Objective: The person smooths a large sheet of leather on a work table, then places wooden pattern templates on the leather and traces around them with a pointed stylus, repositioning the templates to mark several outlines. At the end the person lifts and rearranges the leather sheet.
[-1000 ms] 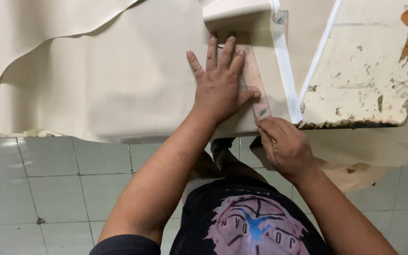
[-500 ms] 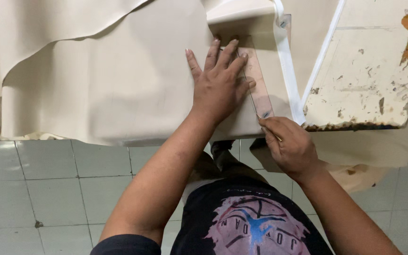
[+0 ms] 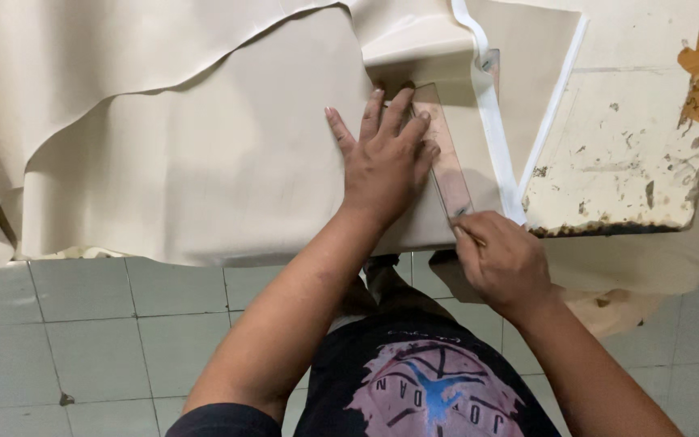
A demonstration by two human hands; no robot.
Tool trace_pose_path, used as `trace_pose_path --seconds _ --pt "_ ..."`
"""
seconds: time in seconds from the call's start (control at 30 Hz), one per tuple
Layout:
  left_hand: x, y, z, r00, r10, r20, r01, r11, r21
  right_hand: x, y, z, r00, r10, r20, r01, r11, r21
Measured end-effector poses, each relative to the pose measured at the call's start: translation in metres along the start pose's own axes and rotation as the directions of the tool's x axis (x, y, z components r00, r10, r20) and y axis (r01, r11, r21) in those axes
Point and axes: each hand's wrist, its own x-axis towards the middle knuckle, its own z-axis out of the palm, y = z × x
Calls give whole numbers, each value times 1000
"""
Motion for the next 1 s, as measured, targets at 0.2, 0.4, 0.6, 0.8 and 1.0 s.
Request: trace_pose_path --seconds 0.2,0.4,0.6,0.8,1.0 --pt "-13 15 12 996 86 -16 -86 996 30 15 11 -27 979 157 -129 -136 978 158" --pt "-13 24 16 971 127 201 -157 978 139 50 18 -33 969 139 -205 -87 966 241" --pt "-15 6 -15 978 42 203 -30 998 -60 39 33 -25 836 533 132 -547 786 288" --pt "-16 -1 -22 980 59 192 -45 996 -76 -3 31 15 901 410 138 -417 908 24" --pt "-24 -11 -17 988 128 88 -127 992 -23 -7 37 22 954 287 82 -293 953 73"
